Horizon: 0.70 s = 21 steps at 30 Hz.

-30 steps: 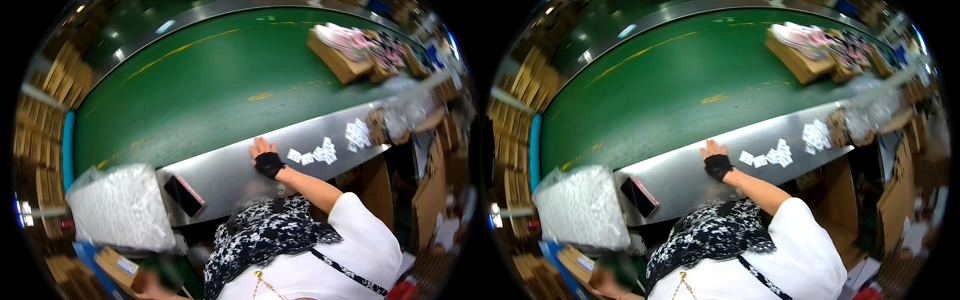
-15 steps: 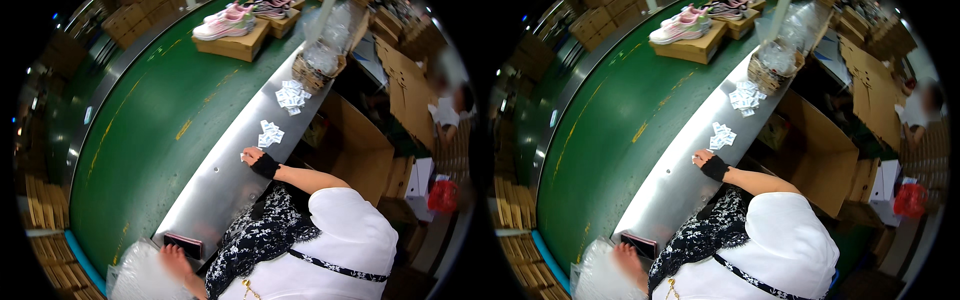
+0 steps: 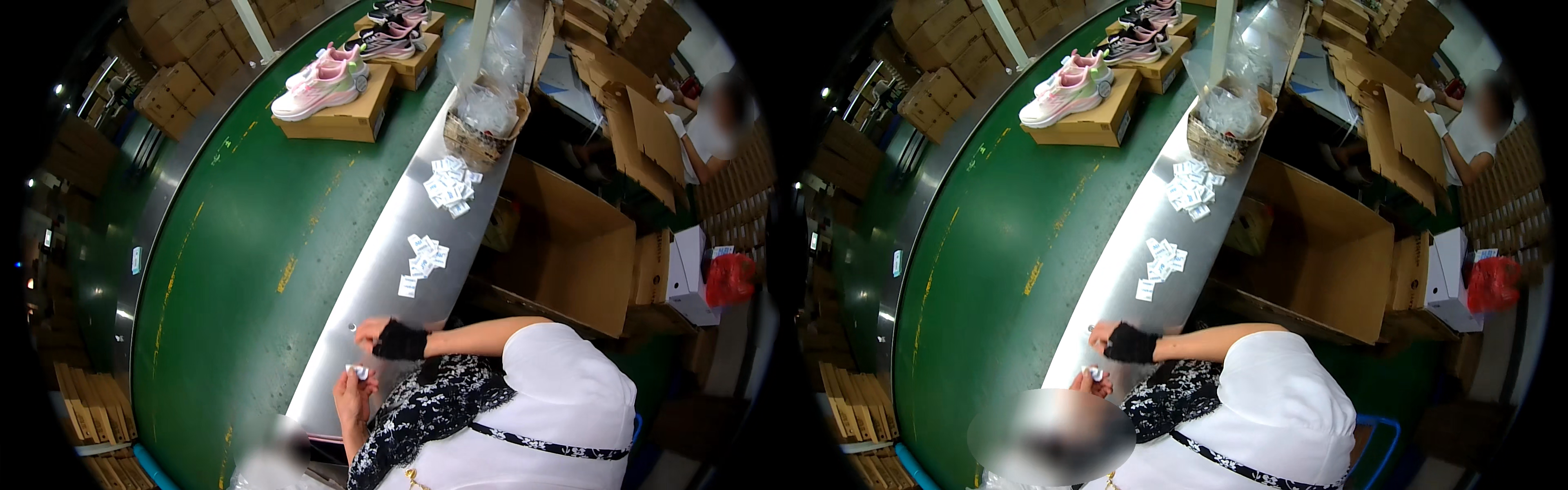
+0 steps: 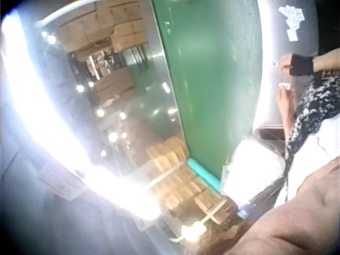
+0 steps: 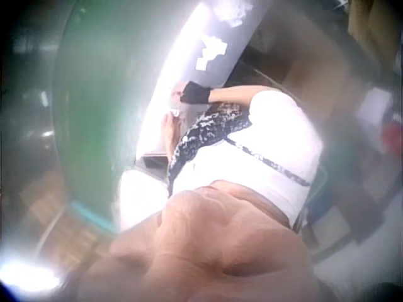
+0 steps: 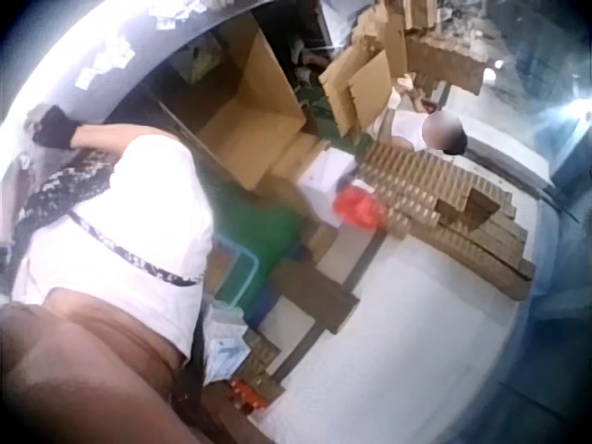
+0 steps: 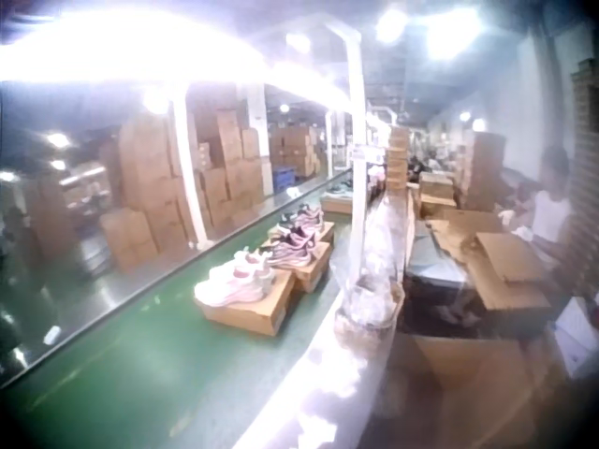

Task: The person packs shoes by placing them into boxes with tissue paper, closing the boxes, and moving them aside.

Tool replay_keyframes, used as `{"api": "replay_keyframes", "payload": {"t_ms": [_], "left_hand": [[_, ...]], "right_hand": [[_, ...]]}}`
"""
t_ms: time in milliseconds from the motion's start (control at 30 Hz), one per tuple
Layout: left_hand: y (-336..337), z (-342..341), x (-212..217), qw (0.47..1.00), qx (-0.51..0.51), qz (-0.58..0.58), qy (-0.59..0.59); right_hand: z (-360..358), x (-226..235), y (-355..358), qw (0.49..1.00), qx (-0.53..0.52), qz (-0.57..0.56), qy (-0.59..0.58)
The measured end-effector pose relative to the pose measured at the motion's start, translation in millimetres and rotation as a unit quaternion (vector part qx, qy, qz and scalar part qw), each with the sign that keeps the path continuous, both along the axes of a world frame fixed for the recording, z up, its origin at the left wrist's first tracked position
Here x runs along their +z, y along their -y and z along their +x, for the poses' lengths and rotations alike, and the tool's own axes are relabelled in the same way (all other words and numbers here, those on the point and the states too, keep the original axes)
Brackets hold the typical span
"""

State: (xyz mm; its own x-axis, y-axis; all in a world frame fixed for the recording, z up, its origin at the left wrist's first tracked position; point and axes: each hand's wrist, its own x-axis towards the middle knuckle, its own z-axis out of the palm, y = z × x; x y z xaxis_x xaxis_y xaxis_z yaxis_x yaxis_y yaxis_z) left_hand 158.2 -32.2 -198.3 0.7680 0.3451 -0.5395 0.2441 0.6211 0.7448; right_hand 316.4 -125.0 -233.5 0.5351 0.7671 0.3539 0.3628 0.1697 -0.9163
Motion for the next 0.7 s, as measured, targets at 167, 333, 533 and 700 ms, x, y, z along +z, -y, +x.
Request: {"api": "replay_keyframes", "payload": {"t_ms": [167,333,533,700], "left_hand": [[-11,-53,-51,0.979,0.022,0.112,-0.169],[-15,-45,-57,0.967,0.182,0.007,-0.181],[-9,-31,-33,0.960,0.175,0.039,-0.214],[-11,-29,-51,0.960,0.197,0.021,-0.198]], "right_hand": [[178,-25,-54,0.950,-0.277,-0.077,0.117],[343,8,-94,0.827,-0.516,-0.205,-0.093],[399,-6,-142,0.793,-0.446,-0.067,-0.409],[429,-20,-129,0.767,-0.405,-0.042,-0.496]]}}
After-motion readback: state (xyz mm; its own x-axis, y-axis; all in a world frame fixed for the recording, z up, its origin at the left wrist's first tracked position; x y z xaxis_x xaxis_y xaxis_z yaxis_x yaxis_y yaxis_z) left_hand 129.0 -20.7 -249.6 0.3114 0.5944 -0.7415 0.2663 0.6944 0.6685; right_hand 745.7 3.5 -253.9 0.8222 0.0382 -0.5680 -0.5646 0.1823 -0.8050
